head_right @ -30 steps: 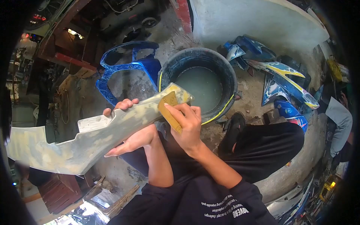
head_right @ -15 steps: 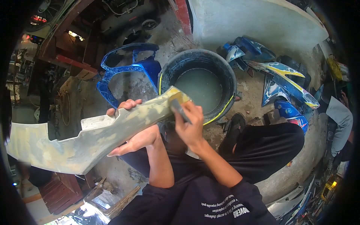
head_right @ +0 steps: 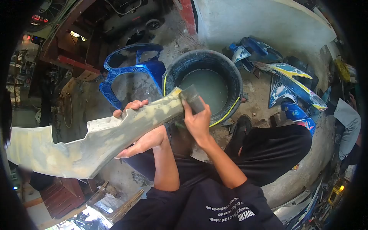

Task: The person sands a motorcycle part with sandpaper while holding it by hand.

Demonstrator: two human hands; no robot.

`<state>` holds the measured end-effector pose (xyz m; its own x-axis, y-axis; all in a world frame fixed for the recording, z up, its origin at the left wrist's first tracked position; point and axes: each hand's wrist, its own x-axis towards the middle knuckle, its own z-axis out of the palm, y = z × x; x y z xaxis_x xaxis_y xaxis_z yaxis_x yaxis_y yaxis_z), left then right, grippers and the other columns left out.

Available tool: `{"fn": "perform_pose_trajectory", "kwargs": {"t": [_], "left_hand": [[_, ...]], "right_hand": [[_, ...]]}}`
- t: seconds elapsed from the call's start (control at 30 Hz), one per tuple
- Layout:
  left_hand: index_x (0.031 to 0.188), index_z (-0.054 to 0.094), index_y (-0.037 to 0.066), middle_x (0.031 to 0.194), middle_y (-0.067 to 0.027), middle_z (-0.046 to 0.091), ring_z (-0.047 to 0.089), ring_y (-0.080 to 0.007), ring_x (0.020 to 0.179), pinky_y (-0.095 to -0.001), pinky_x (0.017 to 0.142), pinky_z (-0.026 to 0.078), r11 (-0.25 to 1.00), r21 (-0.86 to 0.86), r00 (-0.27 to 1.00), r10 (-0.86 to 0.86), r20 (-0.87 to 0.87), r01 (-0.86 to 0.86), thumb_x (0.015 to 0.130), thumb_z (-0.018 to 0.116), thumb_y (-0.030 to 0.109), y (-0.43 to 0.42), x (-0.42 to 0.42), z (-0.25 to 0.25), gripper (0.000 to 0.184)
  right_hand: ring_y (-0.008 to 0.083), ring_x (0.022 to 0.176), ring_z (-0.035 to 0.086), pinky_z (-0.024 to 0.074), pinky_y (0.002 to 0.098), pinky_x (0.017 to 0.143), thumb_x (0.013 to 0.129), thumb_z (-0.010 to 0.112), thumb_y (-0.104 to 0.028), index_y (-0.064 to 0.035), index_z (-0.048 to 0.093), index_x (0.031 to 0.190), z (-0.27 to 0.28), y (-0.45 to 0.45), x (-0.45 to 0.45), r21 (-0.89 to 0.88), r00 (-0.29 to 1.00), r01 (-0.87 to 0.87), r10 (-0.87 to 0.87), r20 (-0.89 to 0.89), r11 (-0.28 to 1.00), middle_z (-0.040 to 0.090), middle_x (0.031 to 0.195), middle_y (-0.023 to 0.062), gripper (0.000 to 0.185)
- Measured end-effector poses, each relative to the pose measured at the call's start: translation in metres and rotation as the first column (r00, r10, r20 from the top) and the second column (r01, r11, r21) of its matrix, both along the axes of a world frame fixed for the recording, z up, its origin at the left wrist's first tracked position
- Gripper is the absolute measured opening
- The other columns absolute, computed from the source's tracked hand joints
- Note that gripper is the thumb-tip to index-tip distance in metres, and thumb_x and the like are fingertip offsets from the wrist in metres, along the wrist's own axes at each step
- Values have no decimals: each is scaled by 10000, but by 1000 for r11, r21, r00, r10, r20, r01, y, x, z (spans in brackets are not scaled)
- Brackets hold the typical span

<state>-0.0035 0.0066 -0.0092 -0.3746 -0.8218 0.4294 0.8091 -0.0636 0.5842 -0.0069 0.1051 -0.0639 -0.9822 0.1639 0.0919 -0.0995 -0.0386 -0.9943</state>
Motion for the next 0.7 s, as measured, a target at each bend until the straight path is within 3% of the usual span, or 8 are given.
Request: {"fn": "perform_pose_trajectory", "kwargs": {"t": [0.03,0.1,0.13,0.17,0.23,0.4,0.53,0.7], "left_hand": [[1198,473,14,831,-214,616,620,-319,787,-460,738,553,1000,-5,1000,0,-5,0,759,144,960,-2,-2,3,1093],[1191,476,13,835,-214,614,618,-317,785,-457,737,554,996,23,996,-83,-46,84,760,149,959,-5,2,5,1090],[1191,476,13,835,-214,614,618,-317,785,-457,737,554,996,27,995,-86,-41,87,760,149,959,-4,3,2,1090],[1193,475,16,839,-214,613,618,-317,788,-458,739,555,999,13,999,-48,-23,48,760,155,959,-3,0,-2,1086],[1196,475,19,843,-214,613,617,-317,790,-458,740,555,1000,-4,1000,-4,-2,4,761,161,959,-1,1,-2,1083],[1195,471,25,860,-214,610,618,-314,794,-461,741,556,994,68,996,-83,-40,86,777,164,946,-1,-1,2,1057],[1203,463,24,857,-210,604,617,-309,792,-458,731,559,994,66,996,85,-33,-82,784,161,940,3,-3,0,1052],[1210,447,1,838,-209,597,618,-305,782,-452,713,566,997,77,999,-29,25,27,784,147,939,3,0,7,1073]], "right_hand": [[235,706,630,433,337,710,882,698,-50,-16,712,969,5,0,0,-5,1000,0,0,-5,1000,672,816,83,94],[265,689,683,495,352,668,909,671,-64,14,700,965,14,4,17,268,949,-30,112,-295,963,720,817,122,100],[276,718,702,519,353,663,914,661,-64,25,699,959,29,12,21,470,943,-43,190,-271,882,737,847,152,106],[276,718,702,519,353,663,914,661,-64,25,699,959,19,10,14,472,941,-39,191,-278,880,737,847,152,106],[254,776,681,503,348,706,888,680,-42,15,712,957,-5,1,-1,-3,997,29,-28,77,1000,732,890,147,95],[293,706,693,510,388,650,889,682,-60,32,689,970,26,8,20,385,935,-8,143,-324,923,724,823,159,123],[274,810,669,505,347,695,831,744,-41,1,699,1025,-9,6,-5,73,999,-39,40,-10,997,712,909,151,204],[154,953,675,509,288,834,901,676,15,53,665,1122,-5,10,24,264,980,-103,144,-139,959,724,1062,127,225]]}}
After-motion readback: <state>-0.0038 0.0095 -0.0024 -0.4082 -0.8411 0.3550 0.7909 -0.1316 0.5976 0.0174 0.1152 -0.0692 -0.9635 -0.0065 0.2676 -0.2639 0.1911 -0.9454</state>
